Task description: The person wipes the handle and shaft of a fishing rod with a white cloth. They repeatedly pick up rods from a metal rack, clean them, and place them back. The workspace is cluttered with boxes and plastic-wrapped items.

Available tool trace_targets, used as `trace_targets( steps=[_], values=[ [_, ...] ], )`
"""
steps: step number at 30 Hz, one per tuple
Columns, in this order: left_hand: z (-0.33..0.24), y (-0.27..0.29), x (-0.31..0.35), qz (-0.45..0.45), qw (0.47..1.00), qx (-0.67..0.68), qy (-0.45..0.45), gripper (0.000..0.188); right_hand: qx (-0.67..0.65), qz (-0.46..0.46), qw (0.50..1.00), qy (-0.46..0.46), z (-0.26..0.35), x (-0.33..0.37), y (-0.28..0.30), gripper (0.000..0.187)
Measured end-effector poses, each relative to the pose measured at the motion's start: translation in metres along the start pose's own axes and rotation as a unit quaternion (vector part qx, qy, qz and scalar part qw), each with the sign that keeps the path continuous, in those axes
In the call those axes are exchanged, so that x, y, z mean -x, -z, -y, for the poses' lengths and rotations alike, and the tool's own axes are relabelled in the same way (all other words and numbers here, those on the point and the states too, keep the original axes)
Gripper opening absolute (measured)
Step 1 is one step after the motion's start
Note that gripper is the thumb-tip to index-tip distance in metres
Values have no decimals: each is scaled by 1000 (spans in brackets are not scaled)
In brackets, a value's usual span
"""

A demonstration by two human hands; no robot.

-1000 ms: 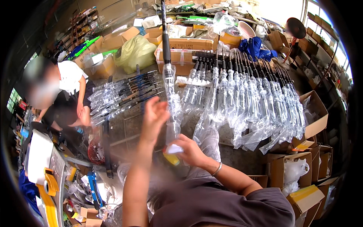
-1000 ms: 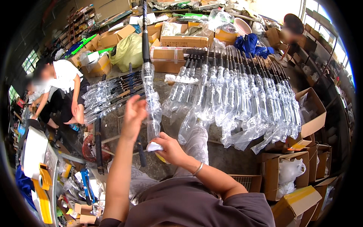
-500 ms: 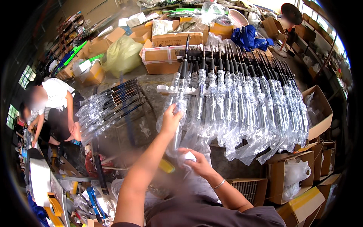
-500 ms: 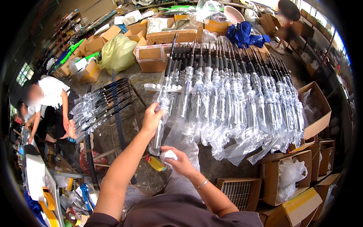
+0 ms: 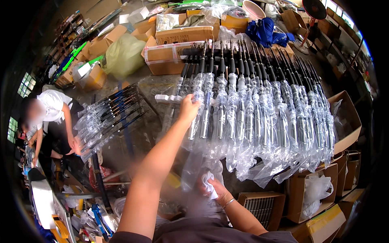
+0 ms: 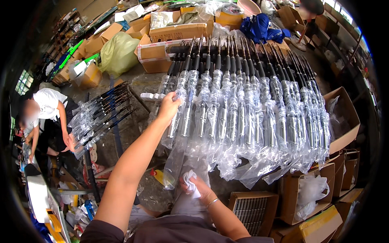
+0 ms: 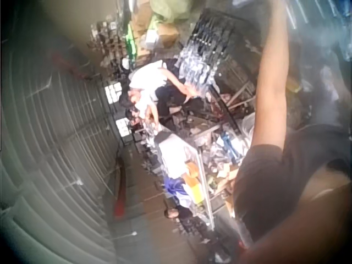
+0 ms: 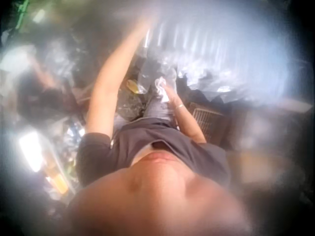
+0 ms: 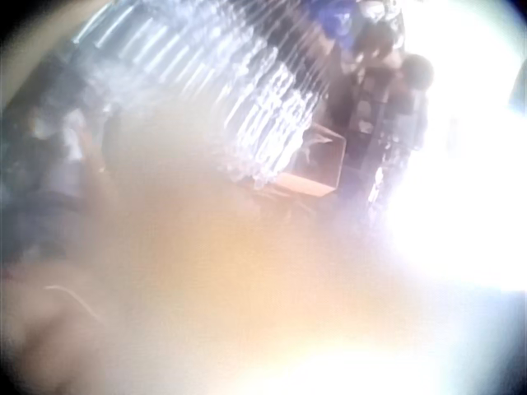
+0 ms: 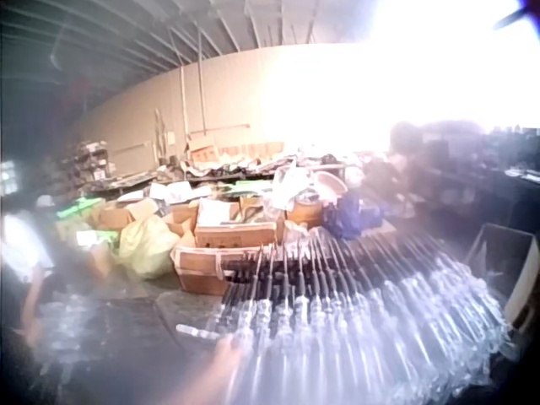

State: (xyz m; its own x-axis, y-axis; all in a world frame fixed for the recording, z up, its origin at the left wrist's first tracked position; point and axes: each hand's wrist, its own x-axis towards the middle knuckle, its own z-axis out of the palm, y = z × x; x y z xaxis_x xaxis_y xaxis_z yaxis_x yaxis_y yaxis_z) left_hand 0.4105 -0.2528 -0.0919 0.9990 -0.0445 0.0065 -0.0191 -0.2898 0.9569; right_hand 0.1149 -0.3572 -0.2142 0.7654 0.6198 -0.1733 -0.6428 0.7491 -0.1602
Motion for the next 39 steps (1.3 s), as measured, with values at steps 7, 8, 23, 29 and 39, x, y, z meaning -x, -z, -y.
trace_targets(
  steps=[7,8,23,29,39],
  values=[
    [18,-5,-1,-65,987,-133,-62,41,-34,17,999,7,0,-3,11,41],
    [26,-3,-4,-67,985,-141,-71,41,-34,14,999,0,1,-4,11,41],
    [22,-4,-6,-30,989,-143,-23,47,-75,37,996,-9,1,-9,19,36],
    [9,-10,-10,-57,988,-144,-9,38,-102,51,994,-1,-2,-6,24,34],
    [17,-7,-17,-51,986,-155,-29,34,-98,52,994,-4,0,-5,22,34]
  ],
)
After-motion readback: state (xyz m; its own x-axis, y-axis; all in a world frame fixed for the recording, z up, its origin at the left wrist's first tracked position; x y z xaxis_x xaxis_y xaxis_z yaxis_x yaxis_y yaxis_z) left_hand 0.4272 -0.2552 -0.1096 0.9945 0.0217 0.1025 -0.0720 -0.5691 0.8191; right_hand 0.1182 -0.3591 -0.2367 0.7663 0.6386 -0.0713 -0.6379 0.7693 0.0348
